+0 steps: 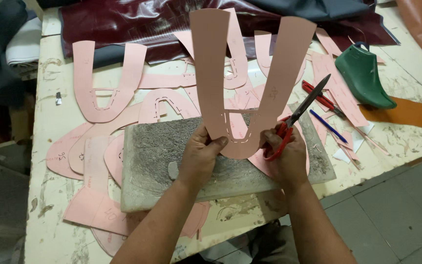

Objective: The person uses red-handled scissors to trim the edges of a pink U-shaped material piece, then places it on a gray block and marks it with a blue pen. The person handles multiple similar pink pieces and a green shoe last on the table.

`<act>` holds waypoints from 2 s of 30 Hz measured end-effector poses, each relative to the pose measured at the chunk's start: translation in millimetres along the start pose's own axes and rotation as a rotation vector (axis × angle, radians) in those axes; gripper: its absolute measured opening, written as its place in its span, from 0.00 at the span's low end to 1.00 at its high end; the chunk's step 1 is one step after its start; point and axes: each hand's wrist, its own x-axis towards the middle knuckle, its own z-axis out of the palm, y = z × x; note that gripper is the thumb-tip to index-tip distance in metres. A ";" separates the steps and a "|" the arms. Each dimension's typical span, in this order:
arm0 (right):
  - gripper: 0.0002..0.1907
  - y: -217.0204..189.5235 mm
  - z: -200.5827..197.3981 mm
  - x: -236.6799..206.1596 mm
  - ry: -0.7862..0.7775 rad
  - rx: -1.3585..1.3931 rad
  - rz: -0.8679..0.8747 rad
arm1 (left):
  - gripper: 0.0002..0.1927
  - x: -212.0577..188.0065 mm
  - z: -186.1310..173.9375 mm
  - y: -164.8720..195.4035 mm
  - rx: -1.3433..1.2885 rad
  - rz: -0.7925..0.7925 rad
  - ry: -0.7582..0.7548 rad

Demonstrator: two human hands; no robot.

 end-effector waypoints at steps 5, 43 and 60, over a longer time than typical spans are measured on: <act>0.12 -2.4 0.6 -0.7 0.082 -0.049 0.071 | 0.09 -0.9 -1.3 -4.9 0.048 0.018 0.027; 0.13 10.2 -12.6 2.1 0.039 0.068 0.053 | 0.09 9.1 -16.2 -27.8 -0.152 0.025 0.132; 0.14 6.3 -12.1 2.5 0.087 0.017 0.065 | 0.12 2.4 -8.1 -10.1 -0.020 -0.044 0.143</act>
